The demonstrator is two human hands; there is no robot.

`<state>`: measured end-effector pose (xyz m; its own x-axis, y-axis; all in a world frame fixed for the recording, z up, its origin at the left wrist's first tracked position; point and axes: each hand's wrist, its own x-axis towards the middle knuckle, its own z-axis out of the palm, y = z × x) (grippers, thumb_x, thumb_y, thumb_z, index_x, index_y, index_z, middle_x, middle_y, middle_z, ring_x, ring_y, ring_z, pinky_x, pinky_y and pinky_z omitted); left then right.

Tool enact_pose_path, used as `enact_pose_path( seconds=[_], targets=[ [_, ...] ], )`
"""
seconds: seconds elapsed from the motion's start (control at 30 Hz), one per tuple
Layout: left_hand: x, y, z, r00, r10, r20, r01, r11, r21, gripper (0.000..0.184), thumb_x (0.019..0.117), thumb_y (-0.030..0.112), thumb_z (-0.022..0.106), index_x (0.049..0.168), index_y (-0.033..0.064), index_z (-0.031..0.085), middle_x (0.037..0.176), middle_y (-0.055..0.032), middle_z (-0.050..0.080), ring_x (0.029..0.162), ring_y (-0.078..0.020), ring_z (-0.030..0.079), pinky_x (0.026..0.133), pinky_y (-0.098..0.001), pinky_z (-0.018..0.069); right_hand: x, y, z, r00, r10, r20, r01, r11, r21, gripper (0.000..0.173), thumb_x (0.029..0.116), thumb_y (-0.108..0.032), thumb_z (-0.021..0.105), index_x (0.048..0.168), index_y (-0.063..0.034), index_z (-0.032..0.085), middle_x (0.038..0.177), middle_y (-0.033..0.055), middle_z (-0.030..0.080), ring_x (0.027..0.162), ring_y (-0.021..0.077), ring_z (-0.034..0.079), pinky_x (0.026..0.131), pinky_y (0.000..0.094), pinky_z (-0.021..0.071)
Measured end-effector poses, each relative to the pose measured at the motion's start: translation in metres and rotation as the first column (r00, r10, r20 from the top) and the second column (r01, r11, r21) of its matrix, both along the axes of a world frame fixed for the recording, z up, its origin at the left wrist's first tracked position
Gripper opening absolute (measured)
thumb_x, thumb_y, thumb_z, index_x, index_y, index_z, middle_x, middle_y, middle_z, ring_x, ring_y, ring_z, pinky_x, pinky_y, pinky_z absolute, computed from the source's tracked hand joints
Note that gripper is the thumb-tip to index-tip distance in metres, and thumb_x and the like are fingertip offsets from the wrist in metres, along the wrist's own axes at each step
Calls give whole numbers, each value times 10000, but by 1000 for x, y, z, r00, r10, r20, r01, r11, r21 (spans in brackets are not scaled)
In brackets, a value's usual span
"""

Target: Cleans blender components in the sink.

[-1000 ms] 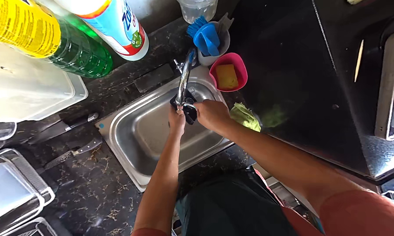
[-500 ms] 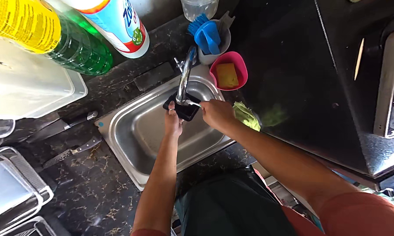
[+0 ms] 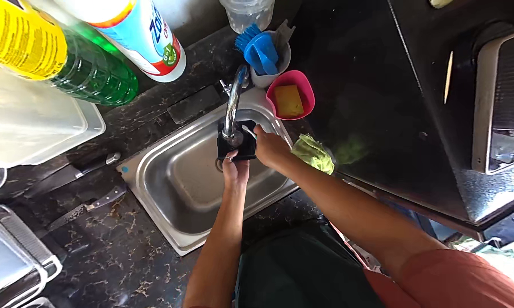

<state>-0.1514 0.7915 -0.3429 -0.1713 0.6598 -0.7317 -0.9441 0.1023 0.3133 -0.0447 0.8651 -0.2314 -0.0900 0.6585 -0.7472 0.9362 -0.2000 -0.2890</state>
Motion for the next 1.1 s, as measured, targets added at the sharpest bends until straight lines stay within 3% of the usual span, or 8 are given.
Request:
enact_pose_path(
  seconds=[0.17,0.33,0.47,0.53,0.63,0.8,0.93,1.1],
  targets=[
    [3,-2,-12,978,171,118,-175,984,28,285,934,49,418,1198,57,524,1186,-161,630,1097,-295,641,957,-502,534,-12,-24,20,993,116,17,-113,987,-114,368,1016,-154,519,1384,-157,535,1024,191,713,971,411,704,758,611,555],
    [14,4,0,969,149,197,-164,984,64,235,904,125,459,1099,70,577,1078,-119,676,992,-241,682,861,-433,579,-23,-11,8,999,41,9,-42,997,62,488,1008,-117,543,1487,-161,459,995,225,707,924,456,698,691,622,553],
    [10,15,1,959,207,194,-212,977,8,206,917,127,437,1097,80,526,1061,-124,643,969,-240,665,855,-441,568,-23,-24,15,989,140,58,-138,990,-32,388,1044,-161,499,1432,-153,510,1001,187,713,950,408,709,742,582,565],
    [12,14,-2,961,192,200,-200,980,23,236,908,133,443,1113,74,546,1091,-133,661,996,-254,675,865,-454,575,-26,-15,6,995,88,56,-89,996,8,466,1040,-144,510,1501,-146,442,1001,214,708,935,438,705,716,597,564],
    [16,11,0,971,162,173,-167,986,14,192,876,122,467,1027,86,579,970,-106,685,872,-219,697,758,-410,597,-32,-5,0,997,49,51,-54,994,94,526,1009,-117,557,1514,-162,414,967,218,704,898,444,704,665,594,559],
    [15,11,-1,965,189,182,-188,982,-23,173,828,67,447,978,74,534,918,-117,657,809,-232,676,719,-418,587,-32,-10,9,985,145,99,-140,989,-50,500,1039,-137,508,1528,-174,415,1033,198,716,972,415,708,766,583,565],
    [16,8,-3,967,172,185,-167,985,-46,117,851,83,454,855,98,569,760,-70,652,657,-168,662,594,-333,575,-38,-7,-3,993,116,31,-118,991,61,511,1006,-174,585,1501,-198,459,978,198,716,901,423,711,695,596,566],
    [9,2,-20,981,160,108,-159,987,-22,302,824,-48,433,1090,58,530,1079,-153,648,978,-283,661,848,-486,563,-16,-4,-13,986,154,60,-158,985,66,442,1015,-129,521,1448,-218,525,980,203,725,901,437,713,691,623,553]
  ],
)
